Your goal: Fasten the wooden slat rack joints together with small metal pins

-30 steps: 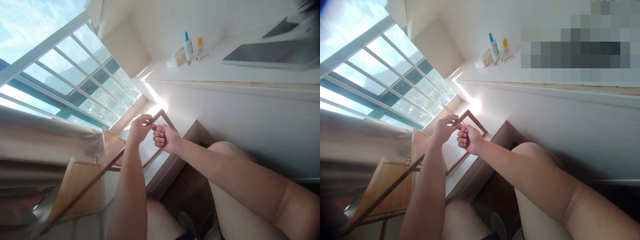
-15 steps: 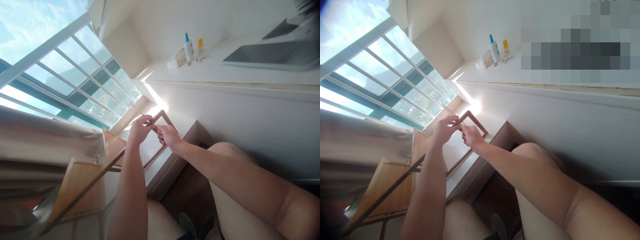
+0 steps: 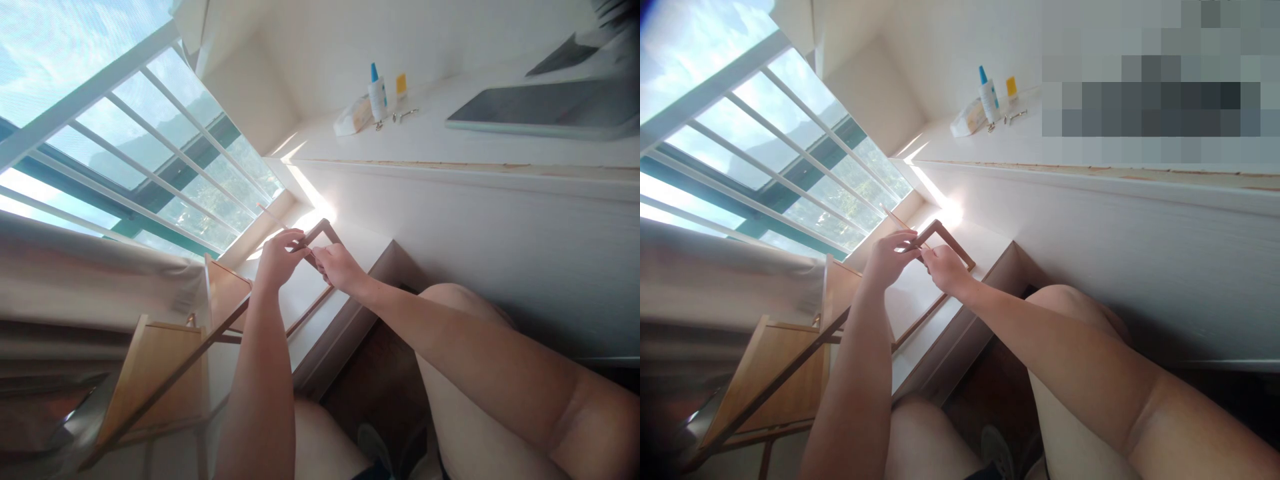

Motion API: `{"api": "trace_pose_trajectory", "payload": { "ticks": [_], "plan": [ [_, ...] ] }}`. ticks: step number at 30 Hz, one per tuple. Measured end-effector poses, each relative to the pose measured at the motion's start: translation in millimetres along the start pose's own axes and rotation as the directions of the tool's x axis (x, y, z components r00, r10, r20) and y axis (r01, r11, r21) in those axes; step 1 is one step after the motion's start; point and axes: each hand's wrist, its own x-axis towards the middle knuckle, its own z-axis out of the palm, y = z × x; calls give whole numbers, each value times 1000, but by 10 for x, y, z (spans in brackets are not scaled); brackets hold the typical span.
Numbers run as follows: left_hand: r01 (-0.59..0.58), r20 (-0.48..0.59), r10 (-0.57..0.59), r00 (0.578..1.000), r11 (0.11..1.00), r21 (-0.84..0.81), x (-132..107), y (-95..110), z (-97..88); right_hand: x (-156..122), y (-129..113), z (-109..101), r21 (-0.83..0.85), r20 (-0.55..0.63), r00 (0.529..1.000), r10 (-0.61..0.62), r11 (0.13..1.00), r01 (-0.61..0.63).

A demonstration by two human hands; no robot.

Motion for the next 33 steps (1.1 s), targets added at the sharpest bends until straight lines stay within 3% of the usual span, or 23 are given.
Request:
{"api": "trace_pose_trajectory", "payload": {
  "ticks": [2,5,9,12,15,21,24,27,30,33],
  "plan": [
    [-4,3,4,1000,1000,5,-3,6,-3,0,-11,21,285,95,987,127,947,-149],
    [-2,-1,2,1000,1000,-1,-9,19,-3,-17,-47,8,533,278,931,237,768,-355],
    [-6,-12,6,1000,1000,-7,-13,37,7,-49,-80,-36,689,486,847,214,503,-522],
    [-9,-12,9,1000,1000,-13,-16,44,8,-68,-88,-39,732,527,831,178,401,-551],
    [-10,-10,10,1000,1000,-15,-15,44,3,-79,-95,-14,729,476,853,214,447,-519],
    [-7,7,7,1000,1000,-23,-6,36,0,-66,-69,60,568,217,943,251,753,-331],
    [-8,10,8,1000,1000,-15,-6,34,2,-50,-44,65,412,108,973,203,882,-230],
    [-9,2,9,1000,1000,1,-8,41,-2,-38,-36,21,92,-11,998,56,994,-55],
    [-4,-5,4,1000,1000,12,-10,56,-10,-32,-45,-45,-342,-77,985,-154,932,119],
    [10,-1,-10,1000,1000,9,-13,67,-15,-30,-54,-88,-561,-72,965,-253,810,171]
  ]
}}
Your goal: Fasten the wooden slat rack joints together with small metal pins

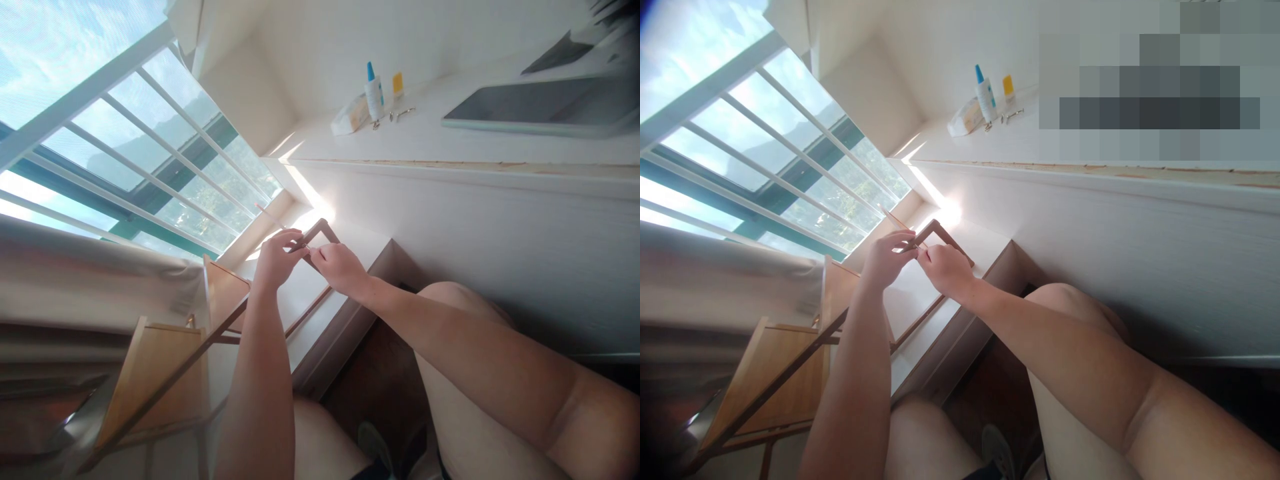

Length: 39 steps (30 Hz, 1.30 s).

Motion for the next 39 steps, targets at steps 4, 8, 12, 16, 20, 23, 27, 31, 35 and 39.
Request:
{"api": "trace_pose_trajectory", "payload": {
  "ticks": [4,8,12,16,20,23,27,31,35,39],
  "plan": [
    [3,6,-2,1000,1000,-12,2,-5,3,-1,-4,-10,-92,19,999,-33,995,35],
    [4,2,-4,1000,1000,-11,4,-18,5,-6,-15,-8,-112,32,998,-50,992,54],
    [3,-1,-3,1000,1000,-11,1,-21,5,-5,-4,-2,-94,23,999,-43,995,45],
    [-2,-1,1,1000,1000,-12,-1,-16,3,1,0,-2,-115,36,998,-55,992,59],
    [-6,6,6,1000,1000,-11,1,-10,0,9,-20,-26,-164,61,995,-75,983,84],
    [-6,3,6,1000,1000,-17,0,-6,2,12,-25,-37,-181,64,995,-74,980,84],
    [-7,-5,7,1000,1000,-3,-2,-5,9,14,-3,-27,-166,49,996,-76,983,84],
    [-16,1,16,1000,1000,-2,-3,-15,10,20,-2,-31,-128,38,996,-76,989,80],
    [-12,10,12,1000,1000,-7,4,-21,10,40,-11,-45,-12,77,996,-40,999,41],
    [-19,-2,19,1000,1000,-2,5,-19,14,64,5,0,343,213,975,60,930,-132]
  ]
}}
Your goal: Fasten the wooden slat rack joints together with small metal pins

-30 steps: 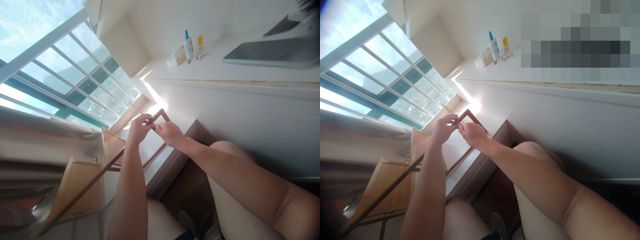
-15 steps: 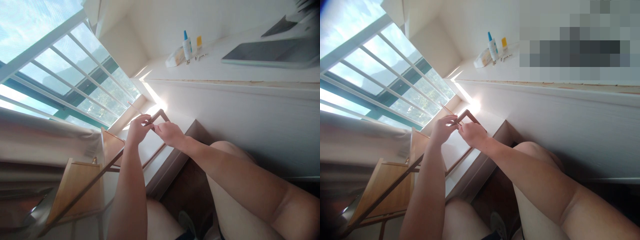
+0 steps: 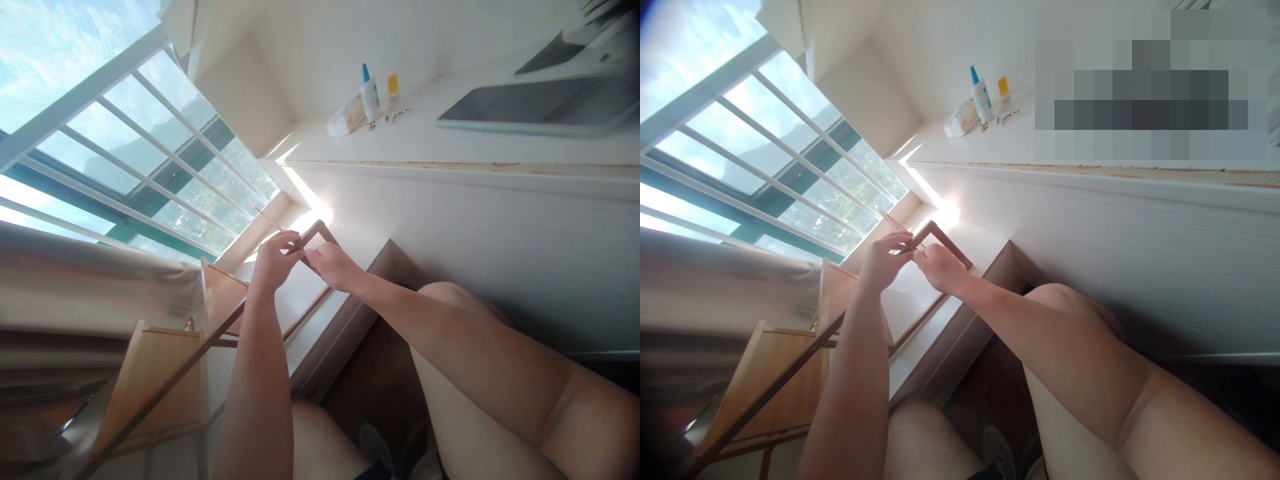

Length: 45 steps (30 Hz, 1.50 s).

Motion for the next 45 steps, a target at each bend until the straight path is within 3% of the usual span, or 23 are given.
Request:
{"api": "trace_pose_trajectory", "payload": {
  "ticks": [2,6,11,14,27,45],
  "plan": [
    [-4,1,4,1000,1000,-3,-3,3,-1,7,10,36,259,69,993,91,960,-106],
    [-12,16,12,1000,1000,-6,-9,16,-9,-27,-21,93,612,216,955,202,734,-294],
    [-21,-5,21,1000,1000,-13,-9,25,-3,-88,-74,99,788,432,883,185,400,-469],
    [-14,-11,14,1000,1000,-24,-9,22,3,-99,-69,109,822,455,877,155,306,-480],
    [-1,6,2,1000,1000,-21,-15,23,-12,-114,-74,162,812,352,906,235,404,-421],
    [9,8,-9,1000,1000,-18,-7,-8,0,-174,-125,203,787,272,929,250,497,-364]
  ]
}}
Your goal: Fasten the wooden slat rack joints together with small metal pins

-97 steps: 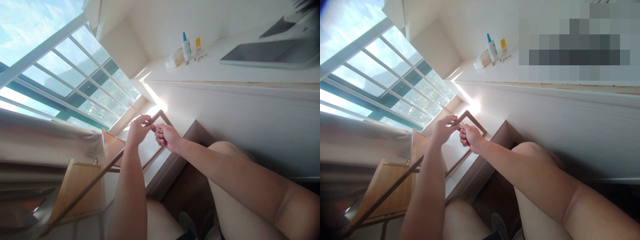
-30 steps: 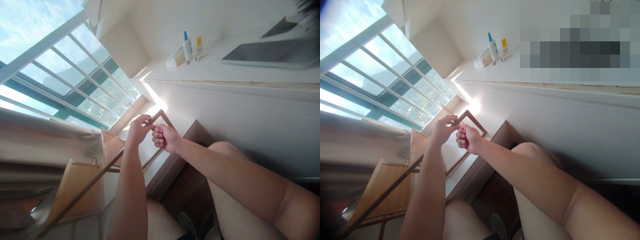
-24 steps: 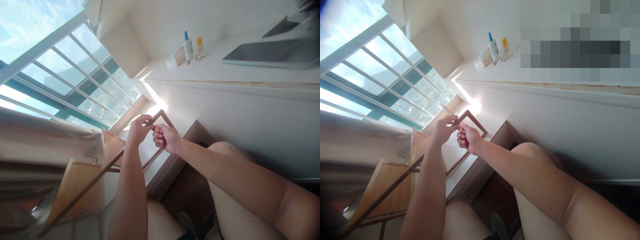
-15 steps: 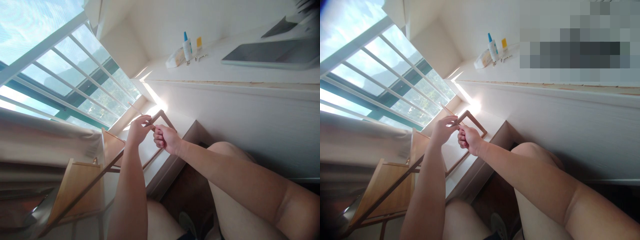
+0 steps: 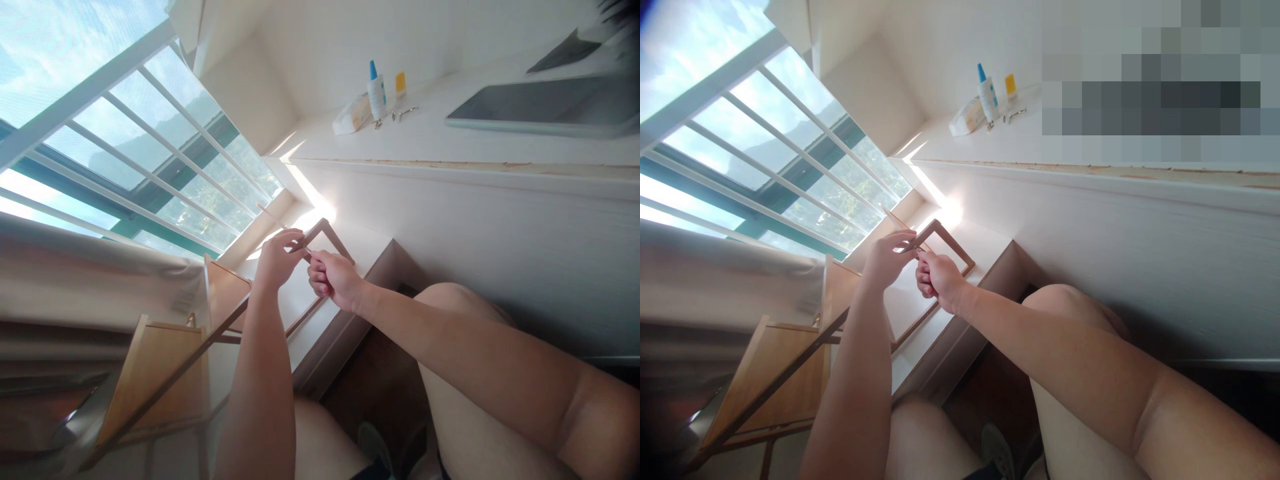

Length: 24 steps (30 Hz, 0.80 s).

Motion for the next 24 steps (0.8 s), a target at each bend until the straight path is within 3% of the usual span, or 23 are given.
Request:
{"api": "trace_pose_trajectory", "payload": {
  "ticks": [11,14,17,21,24],
  "plan": [
    [-5,0,5,1000,1000,14,0,17,-10,109,39,-76,-188,-32,994,-102,978,95],
    [2,6,-2,1000,1000,9,2,11,-9,128,21,-106,-304,-59,986,-153,944,128],
    [10,1,-10,1000,1000,3,3,12,-7,134,-42,-159,-581,-38,957,-286,786,212],
    [18,-4,-17,1000,1000,15,-2,20,-8,103,-143,-207,-862,69,838,-542,391,323],
    [14,-4,-14,1000,1000,16,-5,19,-11,86,-175,-206,-897,107,792,-601,285,337]
  ]
}}
